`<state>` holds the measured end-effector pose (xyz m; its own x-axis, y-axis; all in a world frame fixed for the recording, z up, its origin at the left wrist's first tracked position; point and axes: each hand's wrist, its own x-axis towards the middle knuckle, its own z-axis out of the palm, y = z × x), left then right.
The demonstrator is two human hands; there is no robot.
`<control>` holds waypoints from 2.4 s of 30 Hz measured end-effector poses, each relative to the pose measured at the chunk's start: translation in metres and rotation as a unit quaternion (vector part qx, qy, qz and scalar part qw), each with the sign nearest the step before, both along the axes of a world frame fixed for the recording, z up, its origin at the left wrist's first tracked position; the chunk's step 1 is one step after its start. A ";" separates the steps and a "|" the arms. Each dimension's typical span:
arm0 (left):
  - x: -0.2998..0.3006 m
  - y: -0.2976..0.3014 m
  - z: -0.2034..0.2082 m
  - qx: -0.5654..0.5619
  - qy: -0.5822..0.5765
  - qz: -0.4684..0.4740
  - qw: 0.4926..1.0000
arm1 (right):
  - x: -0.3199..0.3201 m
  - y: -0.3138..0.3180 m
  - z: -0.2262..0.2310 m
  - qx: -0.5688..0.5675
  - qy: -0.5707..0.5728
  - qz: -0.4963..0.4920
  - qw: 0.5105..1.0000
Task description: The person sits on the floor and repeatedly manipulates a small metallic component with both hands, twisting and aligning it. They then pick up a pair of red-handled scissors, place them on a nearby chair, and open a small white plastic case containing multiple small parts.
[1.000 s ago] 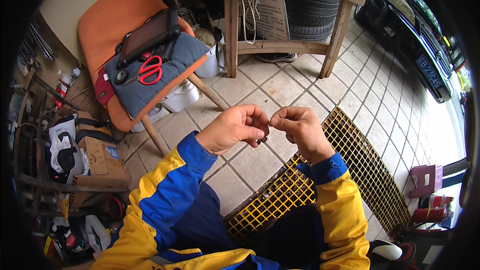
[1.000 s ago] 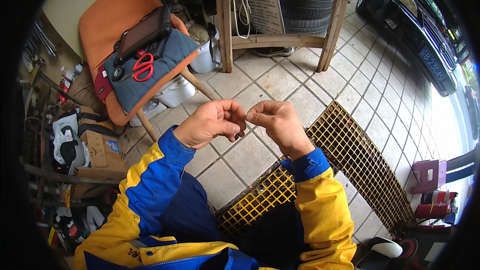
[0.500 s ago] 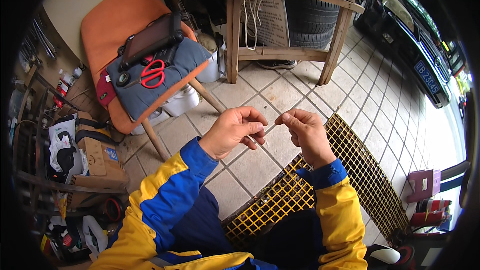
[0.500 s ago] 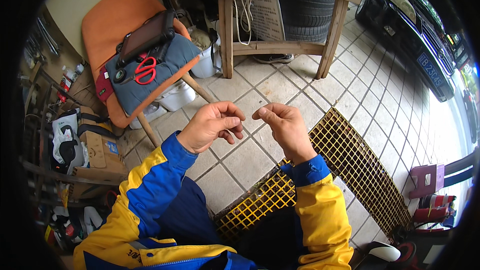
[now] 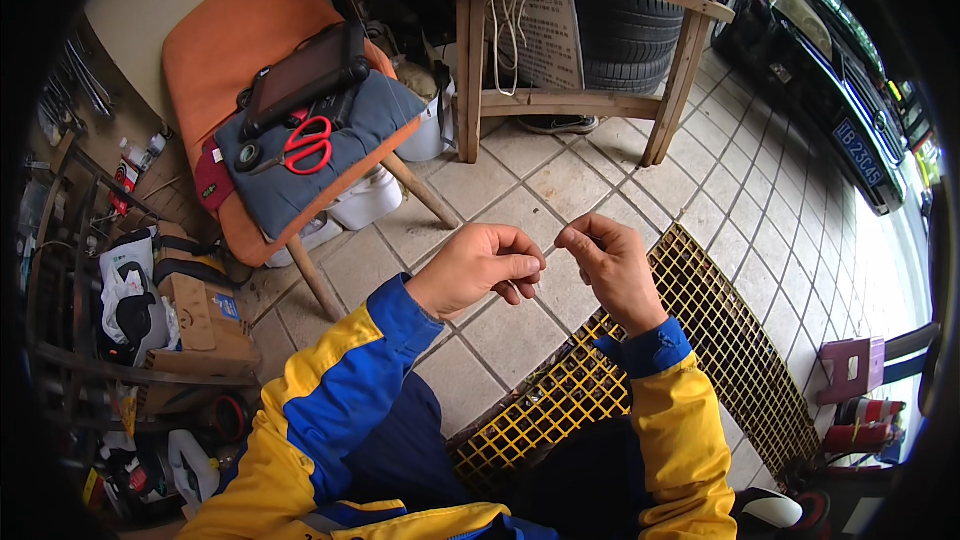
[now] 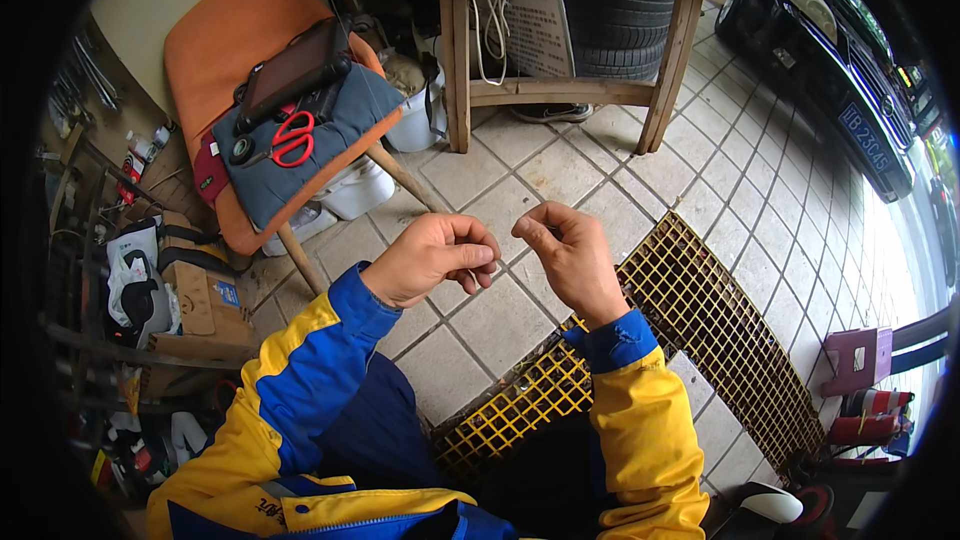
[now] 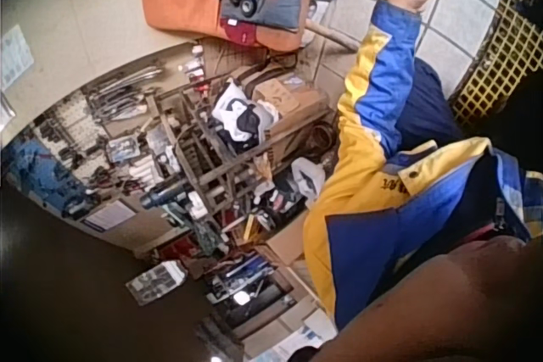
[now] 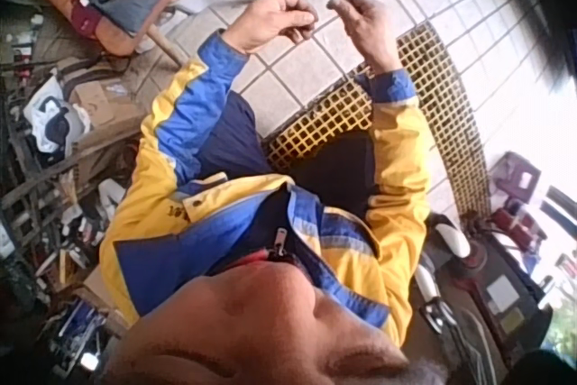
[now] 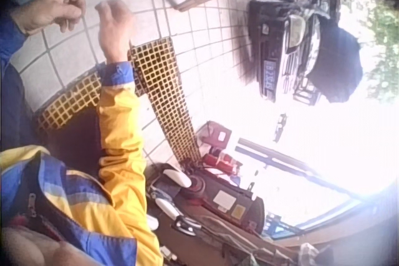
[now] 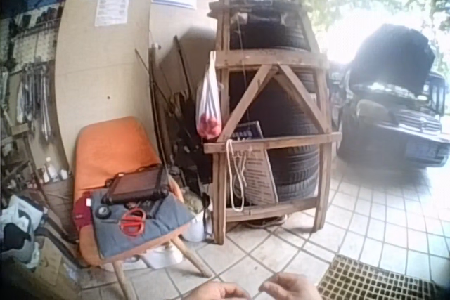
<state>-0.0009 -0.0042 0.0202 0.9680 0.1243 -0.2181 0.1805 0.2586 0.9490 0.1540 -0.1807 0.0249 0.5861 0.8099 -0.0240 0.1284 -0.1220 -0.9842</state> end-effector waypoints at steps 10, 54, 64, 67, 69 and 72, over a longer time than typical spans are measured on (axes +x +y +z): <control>0.005 0.005 -0.011 -0.219 -0.011 0.014 0.976 | -0.001 0.006 -0.006 0.054 0.089 0.035 0.994; 0.000 0.013 -0.003 -0.259 0.050 0.010 0.965 | -0.004 0.010 -0.005 0.126 0.113 0.143 0.975; -0.002 0.005 -0.004 -0.176 0.017 0.073 0.982 | -0.010 0.014 -0.004 0.111 0.200 0.015 0.973; -0.002 0.004 -0.005 -0.194 0.011 0.078 0.978 | -0.009 0.012 -0.003 0.115 0.211 0.008 0.971; -0.001 0.004 -0.006 -0.234 0.014 0.081 0.969 | -0.008 0.011 -0.002 0.092 0.181 0.017 0.979; -0.001 0.002 -0.008 -0.269 0.018 0.088 0.959 | -0.010 0.012 -0.003 0.126 0.152 0.040 0.980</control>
